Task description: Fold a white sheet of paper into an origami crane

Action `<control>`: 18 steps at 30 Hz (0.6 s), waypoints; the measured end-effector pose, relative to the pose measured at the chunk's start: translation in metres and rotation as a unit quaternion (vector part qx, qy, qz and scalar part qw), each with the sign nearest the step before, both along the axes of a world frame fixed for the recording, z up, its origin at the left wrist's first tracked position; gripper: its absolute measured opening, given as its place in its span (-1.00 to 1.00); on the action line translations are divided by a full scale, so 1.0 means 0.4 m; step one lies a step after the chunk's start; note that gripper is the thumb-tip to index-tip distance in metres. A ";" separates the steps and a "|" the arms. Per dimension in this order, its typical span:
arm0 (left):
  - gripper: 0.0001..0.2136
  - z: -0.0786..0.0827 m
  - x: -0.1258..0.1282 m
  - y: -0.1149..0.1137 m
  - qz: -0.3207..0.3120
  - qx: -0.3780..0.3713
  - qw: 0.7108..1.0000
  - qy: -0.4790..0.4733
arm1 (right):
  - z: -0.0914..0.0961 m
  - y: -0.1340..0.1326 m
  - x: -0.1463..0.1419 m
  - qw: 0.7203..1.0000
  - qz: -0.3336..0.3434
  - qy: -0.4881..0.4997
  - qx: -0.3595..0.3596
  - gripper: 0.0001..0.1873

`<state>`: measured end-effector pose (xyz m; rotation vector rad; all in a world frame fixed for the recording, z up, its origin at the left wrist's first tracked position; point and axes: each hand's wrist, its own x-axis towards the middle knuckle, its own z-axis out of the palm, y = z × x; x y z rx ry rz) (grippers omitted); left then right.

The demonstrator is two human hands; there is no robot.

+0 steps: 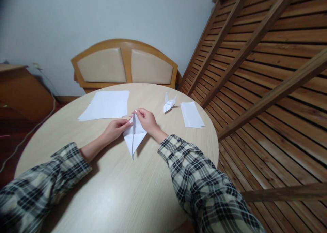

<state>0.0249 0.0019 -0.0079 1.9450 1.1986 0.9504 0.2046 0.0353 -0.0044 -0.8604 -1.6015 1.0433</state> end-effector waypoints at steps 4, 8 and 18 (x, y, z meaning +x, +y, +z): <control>-0.63 0.000 0.000 -0.001 0.012 0.004 1.000 -0.013 | -0.006 0.001 0.001 1.000 -0.003 -0.001 0.024 -0.73; -0.62 0.003 0.000 -0.004 0.014 -0.001 1.000 -0.018 | -0.008 0.000 0.010 0.999 0.025 -0.018 0.031 -0.77; -0.64 0.011 0.004 -0.007 -0.014 -0.007 0.998 -0.062 | -0.005 -0.006 0.017 0.998 0.056 -0.002 0.027 -0.82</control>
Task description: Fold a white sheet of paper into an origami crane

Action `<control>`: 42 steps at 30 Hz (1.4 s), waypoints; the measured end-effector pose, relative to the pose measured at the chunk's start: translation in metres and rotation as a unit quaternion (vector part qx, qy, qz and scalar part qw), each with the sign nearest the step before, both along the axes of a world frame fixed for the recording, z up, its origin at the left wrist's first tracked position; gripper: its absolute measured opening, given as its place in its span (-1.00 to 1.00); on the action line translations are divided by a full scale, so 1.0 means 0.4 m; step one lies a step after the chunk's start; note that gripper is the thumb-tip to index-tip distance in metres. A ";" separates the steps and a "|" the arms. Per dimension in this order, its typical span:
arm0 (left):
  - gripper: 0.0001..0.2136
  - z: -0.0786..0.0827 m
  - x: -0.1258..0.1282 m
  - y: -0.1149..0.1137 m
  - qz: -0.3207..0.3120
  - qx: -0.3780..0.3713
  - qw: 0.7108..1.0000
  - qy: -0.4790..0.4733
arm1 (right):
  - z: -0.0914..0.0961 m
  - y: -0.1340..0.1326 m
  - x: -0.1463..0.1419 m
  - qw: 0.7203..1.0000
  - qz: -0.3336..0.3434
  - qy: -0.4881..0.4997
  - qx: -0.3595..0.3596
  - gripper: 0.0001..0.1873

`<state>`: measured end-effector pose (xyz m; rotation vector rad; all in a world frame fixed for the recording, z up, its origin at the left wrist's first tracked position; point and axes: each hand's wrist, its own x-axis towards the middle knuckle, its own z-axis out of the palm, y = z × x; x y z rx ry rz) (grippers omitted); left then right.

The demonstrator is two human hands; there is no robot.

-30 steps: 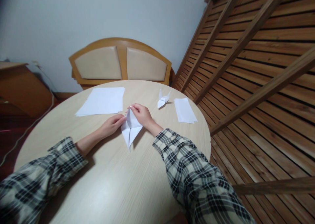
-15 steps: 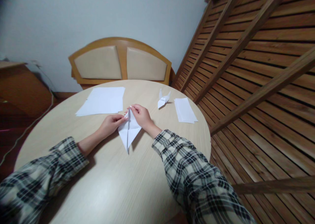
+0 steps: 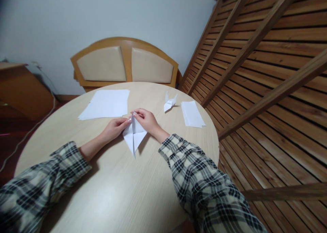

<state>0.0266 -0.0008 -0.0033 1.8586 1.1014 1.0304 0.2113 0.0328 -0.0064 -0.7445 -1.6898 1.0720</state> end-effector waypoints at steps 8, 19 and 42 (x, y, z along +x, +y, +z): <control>-0.64 0.005 -0.003 -0.005 -0.005 -0.011 1.000 -0.016 | -0.001 -0.002 0.001 1.000 0.019 -0.004 -0.009 -0.80; -0.63 0.005 -0.002 -0.004 -0.018 -0.008 1.000 -0.015 | 0.005 -0.006 0.003 1.000 0.020 -0.018 0.008 -0.88; -0.65 0.014 -0.007 -0.007 -0.011 -0.040 0.999 -0.001 | 0.032 -0.030 -0.007 0.992 -0.086 -0.083 0.038 -0.80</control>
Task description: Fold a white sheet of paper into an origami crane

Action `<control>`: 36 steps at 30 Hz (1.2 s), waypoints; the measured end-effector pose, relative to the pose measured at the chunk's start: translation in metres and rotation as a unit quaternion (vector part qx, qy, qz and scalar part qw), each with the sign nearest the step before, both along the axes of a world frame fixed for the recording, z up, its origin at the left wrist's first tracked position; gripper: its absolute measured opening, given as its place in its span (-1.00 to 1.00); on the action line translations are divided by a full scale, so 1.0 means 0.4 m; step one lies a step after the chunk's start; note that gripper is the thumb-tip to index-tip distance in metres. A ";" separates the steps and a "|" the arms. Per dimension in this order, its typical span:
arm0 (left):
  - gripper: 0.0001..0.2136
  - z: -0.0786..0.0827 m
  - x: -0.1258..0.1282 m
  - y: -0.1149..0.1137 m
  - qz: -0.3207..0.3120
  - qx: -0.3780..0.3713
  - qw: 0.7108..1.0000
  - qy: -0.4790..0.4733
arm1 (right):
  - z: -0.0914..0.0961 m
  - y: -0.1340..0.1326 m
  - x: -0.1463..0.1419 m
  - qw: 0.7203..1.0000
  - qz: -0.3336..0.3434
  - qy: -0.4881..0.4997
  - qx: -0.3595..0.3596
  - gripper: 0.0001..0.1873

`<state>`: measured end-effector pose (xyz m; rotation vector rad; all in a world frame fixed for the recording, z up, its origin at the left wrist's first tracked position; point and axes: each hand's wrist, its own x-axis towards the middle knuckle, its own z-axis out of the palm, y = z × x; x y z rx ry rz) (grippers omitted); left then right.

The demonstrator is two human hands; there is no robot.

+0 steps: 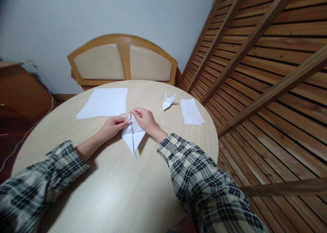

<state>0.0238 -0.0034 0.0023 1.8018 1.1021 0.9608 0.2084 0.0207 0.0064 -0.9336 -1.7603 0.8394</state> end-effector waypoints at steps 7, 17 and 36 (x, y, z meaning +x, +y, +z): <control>-0.70 -0.006 -0.002 0.004 -0.040 -0.030 0.999 -0.020 | 0.003 -0.008 -0.004 0.999 -0.037 0.000 -0.005 -0.80; -0.71 -0.012 -0.004 0.006 -0.062 -0.073 0.994 -0.043 | -0.022 0.024 0.002 0.993 -0.023 0.052 -0.105 -0.83; -0.67 -0.008 -0.001 0.003 -0.033 -0.045 0.997 -0.047 | -0.023 0.022 0.012 0.996 -0.011 0.021 -0.084 -0.80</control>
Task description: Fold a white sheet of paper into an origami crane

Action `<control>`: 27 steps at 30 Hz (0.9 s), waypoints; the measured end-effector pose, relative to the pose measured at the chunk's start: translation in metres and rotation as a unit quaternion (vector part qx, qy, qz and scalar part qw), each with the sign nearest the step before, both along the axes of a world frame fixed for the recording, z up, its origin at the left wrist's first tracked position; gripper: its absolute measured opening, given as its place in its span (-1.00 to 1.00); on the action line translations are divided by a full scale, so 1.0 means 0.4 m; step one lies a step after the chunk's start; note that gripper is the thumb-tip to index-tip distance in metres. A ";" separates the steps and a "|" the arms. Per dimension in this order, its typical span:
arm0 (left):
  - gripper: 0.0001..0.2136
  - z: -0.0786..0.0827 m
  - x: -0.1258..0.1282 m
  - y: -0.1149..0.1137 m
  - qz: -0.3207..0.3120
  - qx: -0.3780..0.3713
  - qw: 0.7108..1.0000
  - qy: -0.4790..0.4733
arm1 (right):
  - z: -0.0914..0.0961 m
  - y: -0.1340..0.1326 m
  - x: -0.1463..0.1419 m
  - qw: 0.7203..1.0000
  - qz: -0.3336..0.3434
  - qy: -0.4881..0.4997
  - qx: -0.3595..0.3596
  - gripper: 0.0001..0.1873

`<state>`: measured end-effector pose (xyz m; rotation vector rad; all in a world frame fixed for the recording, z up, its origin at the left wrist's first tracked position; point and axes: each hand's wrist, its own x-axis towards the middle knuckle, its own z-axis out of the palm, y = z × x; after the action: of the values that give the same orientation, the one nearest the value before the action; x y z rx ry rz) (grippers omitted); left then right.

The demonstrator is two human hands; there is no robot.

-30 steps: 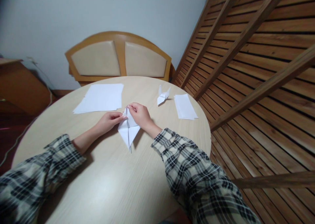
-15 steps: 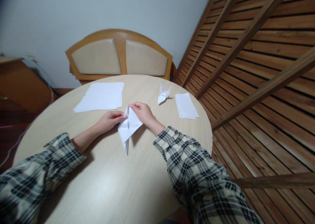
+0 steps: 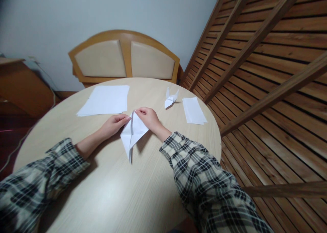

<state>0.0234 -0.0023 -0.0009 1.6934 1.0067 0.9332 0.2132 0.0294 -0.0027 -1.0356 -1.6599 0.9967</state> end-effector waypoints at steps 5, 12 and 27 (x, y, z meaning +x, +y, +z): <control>-0.65 0.006 0.002 -0.005 0.011 0.010 1.000 0.014 | -0.002 -0.002 -0.004 1.000 0.009 0.008 0.003 -0.81; -0.64 -0.001 0.001 -0.004 0.012 0.009 1.000 -0.001 | 0.005 -0.008 -0.004 1.000 0.022 0.012 0.017 -0.80; -0.68 0.001 -0.009 -0.006 -0.054 -0.074 0.993 -0.073 | 0.024 -0.035 0.000 0.951 0.112 0.171 -0.232 -0.77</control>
<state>0.0199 -0.0049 -0.0006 1.5180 0.8574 0.8768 0.2131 0.0153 0.0068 -0.9106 -1.3007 1.6731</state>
